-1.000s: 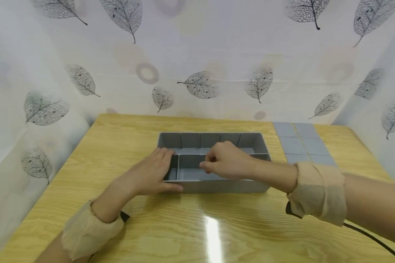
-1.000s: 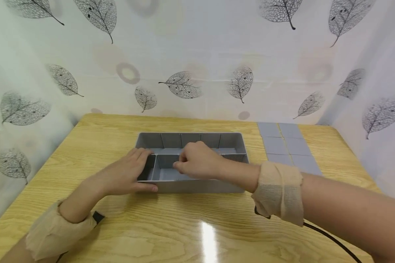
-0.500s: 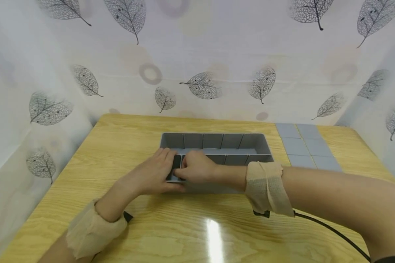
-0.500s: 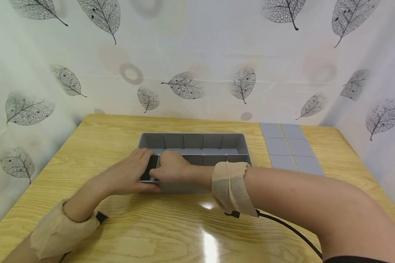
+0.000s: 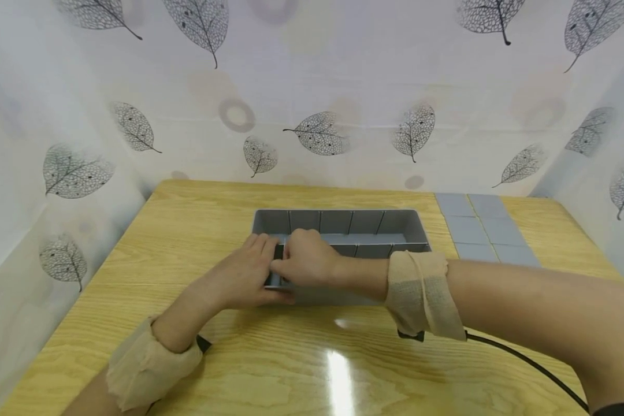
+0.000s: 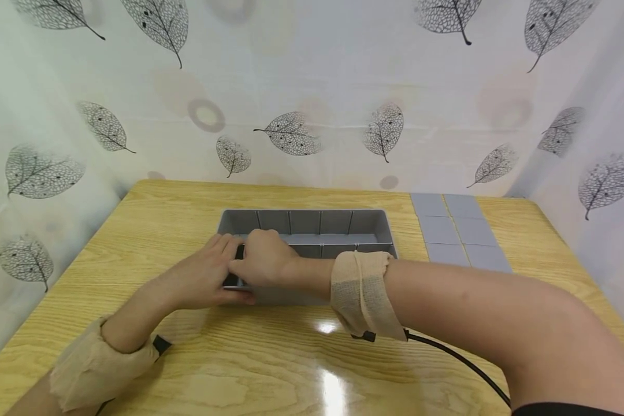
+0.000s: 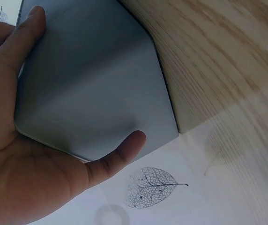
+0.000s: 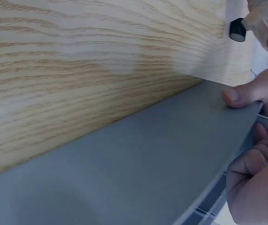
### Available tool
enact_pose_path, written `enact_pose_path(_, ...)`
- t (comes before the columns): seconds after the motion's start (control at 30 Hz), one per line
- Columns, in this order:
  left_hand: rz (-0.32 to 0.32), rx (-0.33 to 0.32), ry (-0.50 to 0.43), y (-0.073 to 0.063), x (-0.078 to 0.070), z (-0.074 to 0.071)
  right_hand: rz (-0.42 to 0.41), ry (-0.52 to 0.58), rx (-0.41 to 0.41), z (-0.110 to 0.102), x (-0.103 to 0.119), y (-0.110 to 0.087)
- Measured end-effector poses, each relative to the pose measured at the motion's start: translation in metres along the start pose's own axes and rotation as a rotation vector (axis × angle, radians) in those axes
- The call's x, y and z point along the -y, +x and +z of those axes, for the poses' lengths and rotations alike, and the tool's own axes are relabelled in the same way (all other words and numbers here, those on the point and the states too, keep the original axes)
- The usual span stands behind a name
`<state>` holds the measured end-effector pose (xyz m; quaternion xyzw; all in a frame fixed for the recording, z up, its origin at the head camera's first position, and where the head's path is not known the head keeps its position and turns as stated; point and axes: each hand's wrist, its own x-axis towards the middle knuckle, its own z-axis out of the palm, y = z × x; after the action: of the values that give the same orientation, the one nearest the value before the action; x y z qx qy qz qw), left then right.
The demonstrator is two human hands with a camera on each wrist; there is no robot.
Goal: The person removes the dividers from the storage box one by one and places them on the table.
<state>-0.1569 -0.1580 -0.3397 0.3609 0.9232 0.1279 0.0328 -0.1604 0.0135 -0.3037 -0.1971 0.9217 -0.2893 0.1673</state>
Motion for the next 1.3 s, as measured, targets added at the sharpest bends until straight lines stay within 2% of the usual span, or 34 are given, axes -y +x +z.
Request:
enact_pose_path(0.1,-0.006,0.009,-0.016,0.000,0.000,0.000,0.004,-0.008,-0.013,-0.008,0.006,-0.002)
enact_pose_path(0.2,0.016,-0.002,-0.012,0.000,0.001,0.001,-0.011,-0.024,-0.032,-0.016,0.012,-0.004)
enact_pose_path(0.4,0.046,-0.042,0.054,0.000,0.000,0.002,-0.031,-0.061,-0.087,-0.040,0.026,-0.011)
enact_pose_path(0.47,0.048,-0.042,0.083,0.001,-0.002,0.002,-0.019,-0.042,-0.109,-0.053,0.032,-0.017)
enact_pose_path(0.6,0.050,-0.043,0.118,0.003,-0.003,0.001,0.024,0.073,-0.149,-0.082,0.037,-0.031)
enact_pose_path(0.73,0.014,-0.017,0.105,0.003,-0.003,0.001,0.076,0.142,-0.201,-0.106,0.026,-0.048)
enact_pose_path(0.83,-0.004,0.007,0.102,0.002,-0.003,0.001,0.110,0.170,-0.202,-0.124,0.005,-0.067)
enact_pose_path(0.93,-0.013,0.022,0.099,0.002,-0.003,0.002,0.144,0.208,-0.164,-0.141,-0.027,-0.093)
enact_pose_path(1.07,-0.013,0.021,0.100,0.001,-0.002,0.002,0.214,0.217,-0.127,-0.157,-0.079,-0.128)
enact_pose_path(1.17,-0.012,0.023,0.106,0.000,-0.002,0.002,0.299,0.172,-0.123,-0.163,-0.122,-0.153)
enact_pose_path(1.3,-0.014,0.030,0.109,0.000,-0.003,0.001,0.410,0.178,-0.082,-0.168,-0.183,-0.187)
